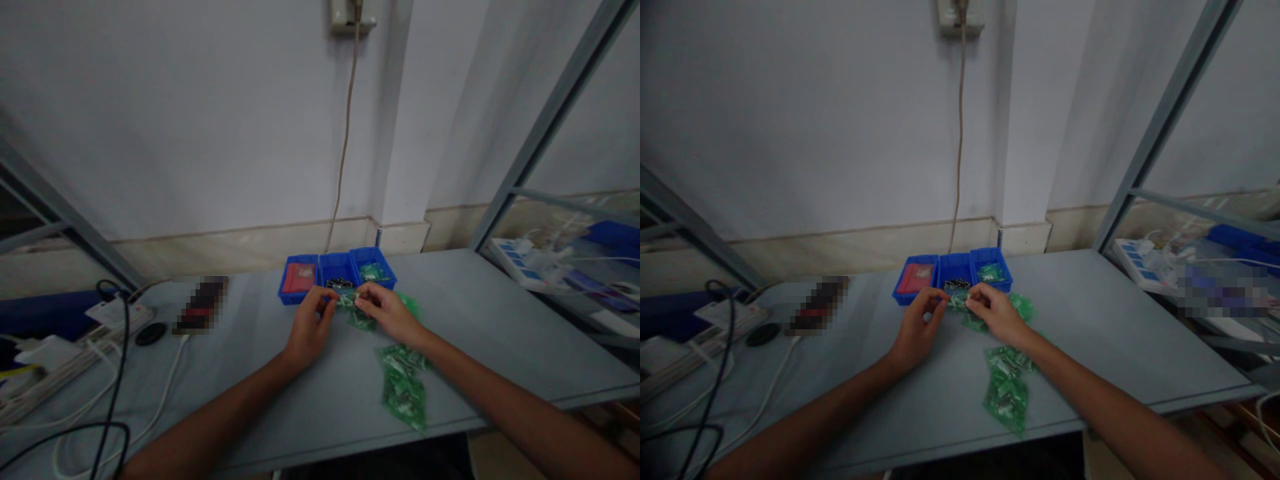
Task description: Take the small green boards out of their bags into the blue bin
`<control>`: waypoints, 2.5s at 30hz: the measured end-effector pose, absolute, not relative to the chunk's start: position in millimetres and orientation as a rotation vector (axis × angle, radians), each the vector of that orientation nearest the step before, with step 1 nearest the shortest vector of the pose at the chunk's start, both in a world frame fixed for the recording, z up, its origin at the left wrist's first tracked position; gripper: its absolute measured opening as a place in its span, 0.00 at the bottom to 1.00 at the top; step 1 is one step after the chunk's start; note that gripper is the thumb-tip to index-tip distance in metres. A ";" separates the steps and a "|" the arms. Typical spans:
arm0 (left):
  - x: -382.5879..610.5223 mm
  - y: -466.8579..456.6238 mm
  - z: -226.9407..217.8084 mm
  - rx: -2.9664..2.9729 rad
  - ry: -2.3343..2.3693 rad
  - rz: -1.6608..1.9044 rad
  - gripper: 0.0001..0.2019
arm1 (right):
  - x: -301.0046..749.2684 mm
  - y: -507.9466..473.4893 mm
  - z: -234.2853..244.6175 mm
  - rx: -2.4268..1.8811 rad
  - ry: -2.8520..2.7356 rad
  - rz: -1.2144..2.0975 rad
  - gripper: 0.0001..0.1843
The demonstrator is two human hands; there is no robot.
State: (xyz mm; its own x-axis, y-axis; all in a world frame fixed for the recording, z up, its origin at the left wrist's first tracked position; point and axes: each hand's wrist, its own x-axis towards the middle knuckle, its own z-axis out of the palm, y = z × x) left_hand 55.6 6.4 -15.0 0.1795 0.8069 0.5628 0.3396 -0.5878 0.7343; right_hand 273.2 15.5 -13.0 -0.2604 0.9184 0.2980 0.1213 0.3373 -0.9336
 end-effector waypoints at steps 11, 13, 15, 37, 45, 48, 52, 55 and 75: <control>57.7 3.3 -11.7 2.016 1.015 1.426 0.04 | 272.3 14.1 -9.1 -0.968 -1.588 1.136 0.23; 57.7 2.9 -11.3 2.009 1.020 1.418 0.04 | 272.6 14.0 -9.5 -0.963 -1.592 1.141 0.23; 57.5 3.2 -11.5 1.997 1.032 1.405 0.04 | 272.4 13.3 -9.0 -0.952 -1.597 1.166 0.23; 56.9 11.5 -21.6 1.837 1.092 1.455 0.10 | 273.6 12.5 -0.3 -0.917 -1.560 1.303 0.23; 58.5 4.7 -18.6 1.934 1.074 1.437 0.10 | 273.3 14.3 -8.3 -0.936 -1.553 1.241 0.17; 58.7 2.1 -17.9 1.978 1.048 1.413 0.10 | 273.9 13.2 -9.9 -0.942 -1.578 1.212 0.15; 58.1 0.0 -18.1 2.032 1.031 1.378 0.11 | 274.4 11.7 -10.6 -0.937 -1.615 1.173 0.13; 57.6 -0.2 -18.7 2.064 1.023 1.367 0.11 | 274.2 10.7 -11.5 -0.912 -1.647 1.163 0.13; 57.9 -2.9 -14.5 2.063 1.023 1.333 0.10 | 272.9 4.8 -0.7 -0.824 -1.557 1.401 0.23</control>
